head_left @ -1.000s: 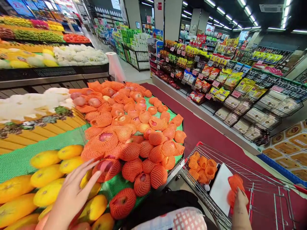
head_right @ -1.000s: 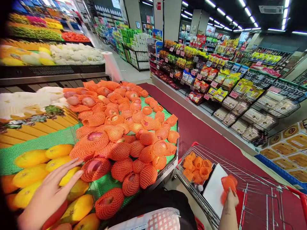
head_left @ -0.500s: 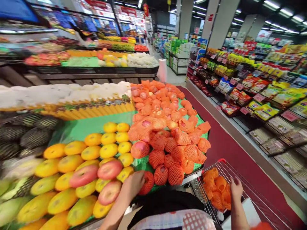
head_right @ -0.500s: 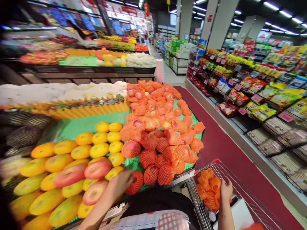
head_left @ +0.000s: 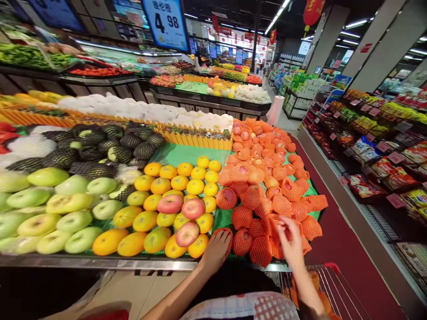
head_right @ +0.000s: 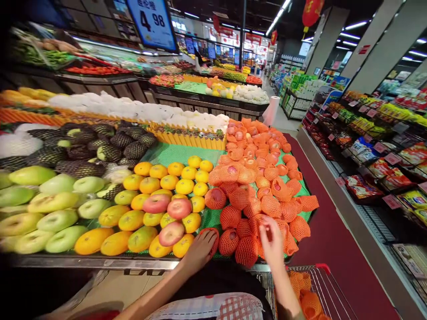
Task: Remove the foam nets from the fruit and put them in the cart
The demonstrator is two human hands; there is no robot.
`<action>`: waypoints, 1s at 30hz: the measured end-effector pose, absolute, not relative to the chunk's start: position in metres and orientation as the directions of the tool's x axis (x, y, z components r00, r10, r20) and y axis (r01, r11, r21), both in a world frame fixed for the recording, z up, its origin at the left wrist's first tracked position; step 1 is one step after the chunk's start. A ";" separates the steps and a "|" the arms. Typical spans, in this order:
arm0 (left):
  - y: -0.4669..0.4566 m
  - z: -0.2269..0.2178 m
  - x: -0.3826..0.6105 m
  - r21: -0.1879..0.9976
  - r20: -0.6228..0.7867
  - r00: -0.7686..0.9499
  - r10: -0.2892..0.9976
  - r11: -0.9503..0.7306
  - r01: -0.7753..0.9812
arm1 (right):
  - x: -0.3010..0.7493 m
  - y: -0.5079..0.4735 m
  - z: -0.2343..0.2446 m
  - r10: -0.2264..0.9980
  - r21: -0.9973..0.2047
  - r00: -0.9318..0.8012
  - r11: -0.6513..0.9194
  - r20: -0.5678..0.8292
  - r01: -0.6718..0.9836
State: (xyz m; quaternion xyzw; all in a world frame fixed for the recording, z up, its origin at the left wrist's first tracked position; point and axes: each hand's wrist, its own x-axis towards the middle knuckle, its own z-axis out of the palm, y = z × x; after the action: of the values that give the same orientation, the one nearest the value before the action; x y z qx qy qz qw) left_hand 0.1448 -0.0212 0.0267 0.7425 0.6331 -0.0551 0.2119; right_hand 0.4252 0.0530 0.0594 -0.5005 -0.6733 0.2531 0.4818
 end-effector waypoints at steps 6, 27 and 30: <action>-0.011 0.012 0.141 0.203 -0.278 0.036 0.960 0.022 0.979 | 0.341 0.003 0.034 0.492 -0.734 -0.806 0.670 0.329 0.110; -0.039 0.068 0.119 0.633 0.125 -0.050 0.991 -0.041 0.773 | 0.338 0.005 0.024 0.885 -0.997 -0.459 -0.060 -0.073 0.043; -0.041 0.062 0.120 0.627 0.118 -0.038 0.992 -0.045 0.778 | 0.334 0.002 0.026 0.908 -0.997 -0.411 -0.074 -0.079 0.027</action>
State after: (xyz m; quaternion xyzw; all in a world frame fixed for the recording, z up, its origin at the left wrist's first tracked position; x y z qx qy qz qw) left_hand 0.1201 -0.0411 0.0618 0.6666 0.6638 0.2796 0.1920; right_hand 0.3338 0.0019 0.0262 -0.4053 -0.5769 0.6106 0.3606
